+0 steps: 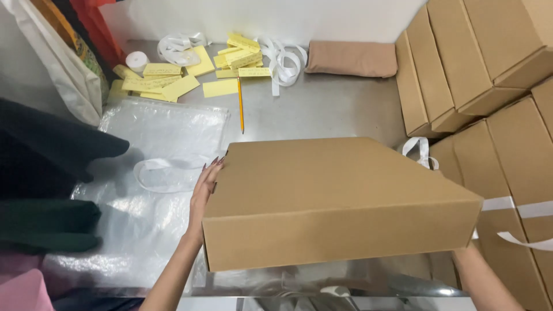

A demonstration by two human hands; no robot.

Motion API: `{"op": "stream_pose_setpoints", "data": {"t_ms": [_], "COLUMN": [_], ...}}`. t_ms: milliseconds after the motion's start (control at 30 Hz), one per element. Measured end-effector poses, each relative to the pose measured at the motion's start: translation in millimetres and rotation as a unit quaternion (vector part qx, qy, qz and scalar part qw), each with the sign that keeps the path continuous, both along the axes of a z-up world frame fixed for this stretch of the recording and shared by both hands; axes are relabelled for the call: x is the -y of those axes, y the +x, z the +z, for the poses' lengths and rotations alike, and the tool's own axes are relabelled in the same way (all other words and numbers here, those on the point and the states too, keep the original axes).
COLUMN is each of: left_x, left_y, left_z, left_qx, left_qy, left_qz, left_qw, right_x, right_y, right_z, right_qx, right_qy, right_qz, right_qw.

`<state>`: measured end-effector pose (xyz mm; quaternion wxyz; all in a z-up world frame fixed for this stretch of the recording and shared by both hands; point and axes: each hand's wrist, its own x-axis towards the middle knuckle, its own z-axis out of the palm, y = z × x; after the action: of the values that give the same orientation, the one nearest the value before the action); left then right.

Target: The person wraps a white ribbon around a brown cardboard box, crosses it on the top, and ties a neat bow. The hands adjust the loops and tails to finish the decorative knot.

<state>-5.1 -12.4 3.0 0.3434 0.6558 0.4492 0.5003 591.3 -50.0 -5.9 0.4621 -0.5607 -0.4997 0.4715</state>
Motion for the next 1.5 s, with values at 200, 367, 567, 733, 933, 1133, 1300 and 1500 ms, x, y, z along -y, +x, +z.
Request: {"op": "stream_pose_setpoints", "data": {"t_ms": [200,367,567,733,933,1133,1300,1500], "left_x": [36.3,56.2,79.7,93.7,104.0,114.4,131.9,151.3], "left_y": [-27.6,-50.8,-62.6,-65.0,-74.9,-80.1,-44.5,-2.1], "left_z": [2.1,-22.8,-29.8,-46.0,-56.1,-104.7,-105.3,-101.4], "left_qx": [-0.197,-0.329,-0.427,-0.455,-0.508,-0.593,-0.543,-0.299], "left_qy": [0.194,0.251,0.344,0.377,0.343,0.310,0.196,-0.050], "left_qz": [-0.078,-0.107,-0.144,-0.138,-0.125,0.008,0.193,0.306], "left_qw": [0.958,0.904,0.824,0.795,0.780,0.743,0.793,0.903], "right_x": [53.8,63.0,63.5,75.0,102.9,121.5,123.1,111.4], "right_y": [10.2,21.6,26.8,27.0,28.3,32.7,6.8,-15.8], "right_z": [22.6,19.5,-15.0,-46.1,-59.5,-85.0,-82.1,-95.3], "right_qx": [0.092,0.262,0.567,0.675,0.708,0.730,0.539,0.184], "right_qy": [-0.040,-0.101,-0.070,0.013,0.089,0.161,0.069,0.116], "right_qz": [0.094,0.128,0.239,0.247,0.075,-0.112,-0.203,-0.298], "right_qw": [0.991,0.951,0.785,0.695,0.696,0.654,0.815,0.929]}}
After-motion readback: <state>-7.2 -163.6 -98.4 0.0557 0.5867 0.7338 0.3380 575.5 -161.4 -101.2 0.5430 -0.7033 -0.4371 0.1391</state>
